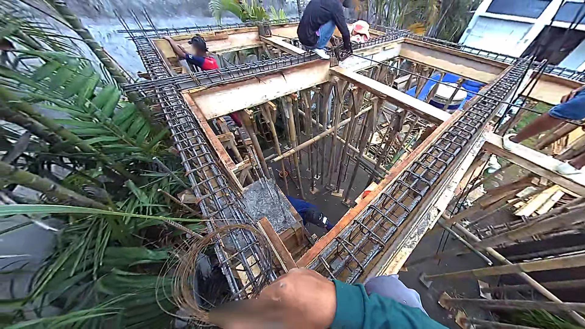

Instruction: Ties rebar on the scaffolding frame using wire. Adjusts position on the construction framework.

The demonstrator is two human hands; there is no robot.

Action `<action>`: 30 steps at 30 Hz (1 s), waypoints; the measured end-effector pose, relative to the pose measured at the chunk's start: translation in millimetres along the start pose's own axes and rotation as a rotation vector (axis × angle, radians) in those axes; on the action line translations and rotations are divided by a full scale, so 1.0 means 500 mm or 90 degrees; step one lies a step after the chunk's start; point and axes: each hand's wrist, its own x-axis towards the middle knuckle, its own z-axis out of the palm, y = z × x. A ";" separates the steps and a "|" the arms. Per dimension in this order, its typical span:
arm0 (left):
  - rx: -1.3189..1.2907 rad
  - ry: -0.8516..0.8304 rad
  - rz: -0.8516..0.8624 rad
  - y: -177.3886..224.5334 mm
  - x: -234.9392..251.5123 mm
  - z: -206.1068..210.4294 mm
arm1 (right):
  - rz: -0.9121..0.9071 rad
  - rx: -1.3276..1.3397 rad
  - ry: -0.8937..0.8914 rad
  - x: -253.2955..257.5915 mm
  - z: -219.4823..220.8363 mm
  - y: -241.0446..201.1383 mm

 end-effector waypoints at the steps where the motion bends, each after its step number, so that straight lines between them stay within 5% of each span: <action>1: 0.002 -0.001 -0.004 0.002 -0.001 0.000 | 0.005 -0.001 -0.004 0.000 -0.001 -0.001; 30: 0.020 0.029 0.012 -0.002 -0.004 0.014 | 0.018 -0.016 -0.017 0.000 0.001 0.004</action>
